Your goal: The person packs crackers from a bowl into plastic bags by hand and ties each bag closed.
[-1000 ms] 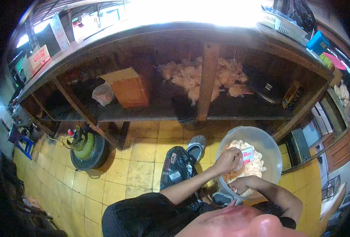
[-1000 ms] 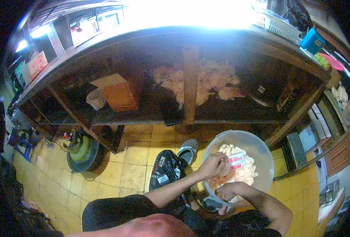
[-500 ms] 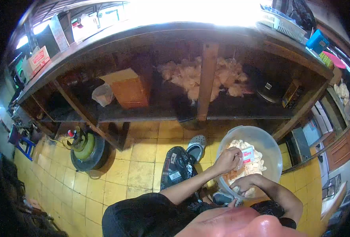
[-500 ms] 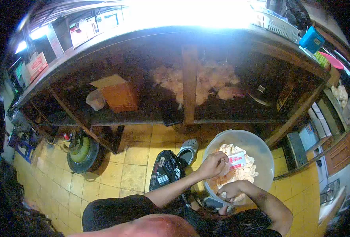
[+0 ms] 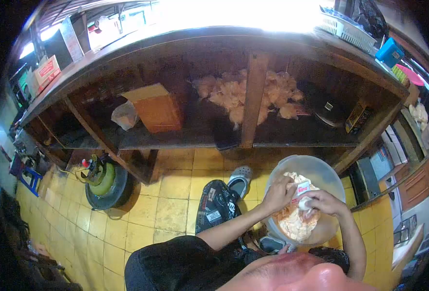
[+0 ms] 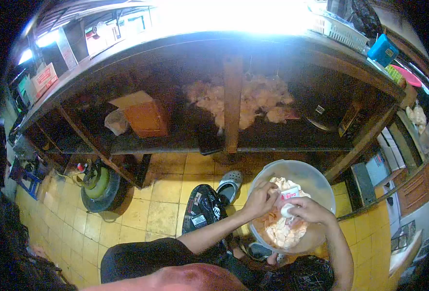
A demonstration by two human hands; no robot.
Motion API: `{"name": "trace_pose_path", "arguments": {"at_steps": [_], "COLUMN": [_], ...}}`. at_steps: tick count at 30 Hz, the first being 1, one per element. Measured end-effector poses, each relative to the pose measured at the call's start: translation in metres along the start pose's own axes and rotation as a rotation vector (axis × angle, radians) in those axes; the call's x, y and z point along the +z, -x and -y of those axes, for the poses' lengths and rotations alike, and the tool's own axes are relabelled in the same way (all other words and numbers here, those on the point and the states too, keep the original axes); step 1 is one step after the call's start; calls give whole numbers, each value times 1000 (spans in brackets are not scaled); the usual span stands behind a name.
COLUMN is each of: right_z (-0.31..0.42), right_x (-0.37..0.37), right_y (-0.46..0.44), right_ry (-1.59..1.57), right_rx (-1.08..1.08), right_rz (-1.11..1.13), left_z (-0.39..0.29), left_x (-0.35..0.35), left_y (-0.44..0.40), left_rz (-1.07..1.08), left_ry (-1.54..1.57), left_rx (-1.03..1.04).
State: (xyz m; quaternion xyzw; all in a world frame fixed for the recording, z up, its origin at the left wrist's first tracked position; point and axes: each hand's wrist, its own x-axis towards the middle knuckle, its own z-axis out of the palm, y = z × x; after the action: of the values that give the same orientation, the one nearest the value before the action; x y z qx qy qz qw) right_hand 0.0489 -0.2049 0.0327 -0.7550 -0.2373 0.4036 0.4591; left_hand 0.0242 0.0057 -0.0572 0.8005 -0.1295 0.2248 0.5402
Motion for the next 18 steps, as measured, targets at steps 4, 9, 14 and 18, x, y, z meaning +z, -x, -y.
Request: {"name": "trace_pose_path", "arguments": {"at_steps": [4, 9, 14, 18], "right_z": [8, -15, -12, -34], "right_x": [9, 22, 27, 19], "right_y": [-2, -23, -29, -42], "right_ry": [-239, 81, 318, 358], "right_rx": [48, -18, 45, -32], "right_rz": [-85, -95, -181, -319], "left_z": [-5, -1, 0, 4], "left_x": [-4, -4, -1, -4], "left_y": [-1, 3, 2, 2], "left_rz": [188, 258, 231, 224], "left_ry": [112, 28, 45, 42], "left_rx": [-146, 61, 32, -40]}}
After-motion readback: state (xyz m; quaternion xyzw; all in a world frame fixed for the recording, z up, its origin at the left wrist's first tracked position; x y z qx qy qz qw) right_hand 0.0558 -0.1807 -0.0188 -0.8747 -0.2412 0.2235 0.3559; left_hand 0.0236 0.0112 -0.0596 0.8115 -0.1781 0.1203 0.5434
